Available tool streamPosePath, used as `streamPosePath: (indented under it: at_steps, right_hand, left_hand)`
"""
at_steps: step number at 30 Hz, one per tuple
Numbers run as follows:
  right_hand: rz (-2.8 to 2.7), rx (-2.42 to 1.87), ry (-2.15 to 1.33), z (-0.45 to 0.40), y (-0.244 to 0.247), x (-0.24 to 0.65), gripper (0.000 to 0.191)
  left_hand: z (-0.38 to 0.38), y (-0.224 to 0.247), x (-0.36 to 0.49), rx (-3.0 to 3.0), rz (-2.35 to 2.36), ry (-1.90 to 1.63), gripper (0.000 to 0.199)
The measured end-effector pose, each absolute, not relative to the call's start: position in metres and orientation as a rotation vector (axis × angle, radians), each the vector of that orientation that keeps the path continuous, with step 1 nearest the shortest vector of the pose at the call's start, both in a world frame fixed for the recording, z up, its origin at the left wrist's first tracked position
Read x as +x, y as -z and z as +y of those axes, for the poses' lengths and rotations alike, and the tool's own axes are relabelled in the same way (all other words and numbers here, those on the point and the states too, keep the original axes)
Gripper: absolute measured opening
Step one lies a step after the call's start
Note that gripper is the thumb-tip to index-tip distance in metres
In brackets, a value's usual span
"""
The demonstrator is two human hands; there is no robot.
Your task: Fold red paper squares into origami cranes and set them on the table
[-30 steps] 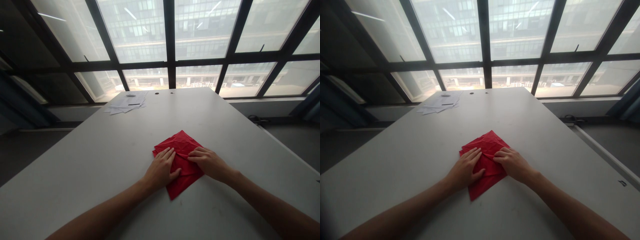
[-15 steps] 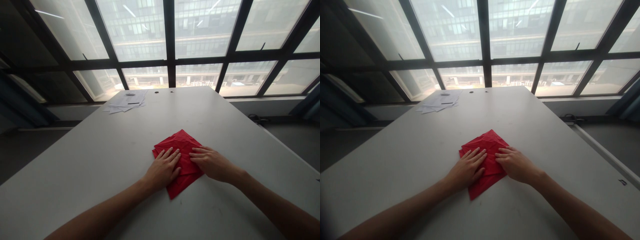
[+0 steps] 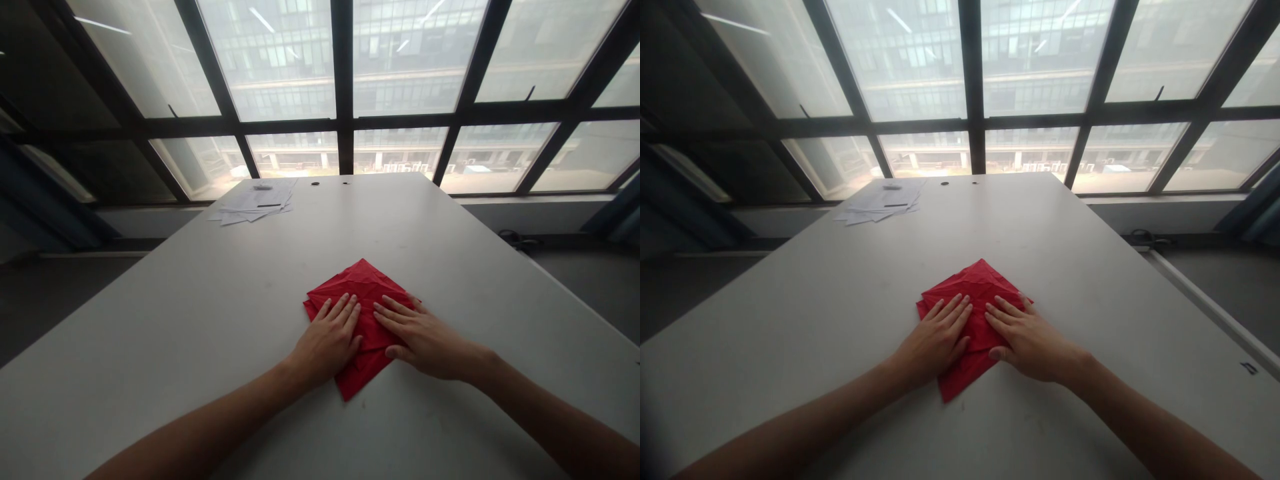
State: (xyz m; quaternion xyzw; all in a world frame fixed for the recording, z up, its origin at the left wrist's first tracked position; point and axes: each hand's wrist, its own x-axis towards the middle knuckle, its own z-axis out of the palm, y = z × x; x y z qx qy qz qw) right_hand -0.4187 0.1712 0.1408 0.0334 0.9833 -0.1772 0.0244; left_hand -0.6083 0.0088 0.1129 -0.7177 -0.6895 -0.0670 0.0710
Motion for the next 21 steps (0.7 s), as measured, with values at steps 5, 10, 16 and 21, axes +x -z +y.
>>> streamPosePath:
  at_steps: [5, 10, 16, 21]
  right_hand:
    - [2.983, 0.165, 0.615, 0.169, -0.14, -0.415, 0.081]
    - [2.889, 0.106, 0.681, 0.179, -0.151, -0.408, 0.081]
    - [2.999, 0.242, 0.589, 0.183, -0.153, -0.408, 0.067]
    - [2.937, 0.202, 0.615, 0.166, -0.136, -0.407, 0.084]
  left_hand:
    - [0.013, -0.112, -0.614, -2.391, -1.899, 0.139, 0.052]
    - [0.015, -0.109, -0.616, -2.378, -1.944, 0.147, 0.051]
    - [0.014, -0.106, -0.619, -2.408, -1.898, 0.14, 0.053]
    - [0.011, -0.112, -0.619, -2.438, -1.929, 0.119, 0.052]
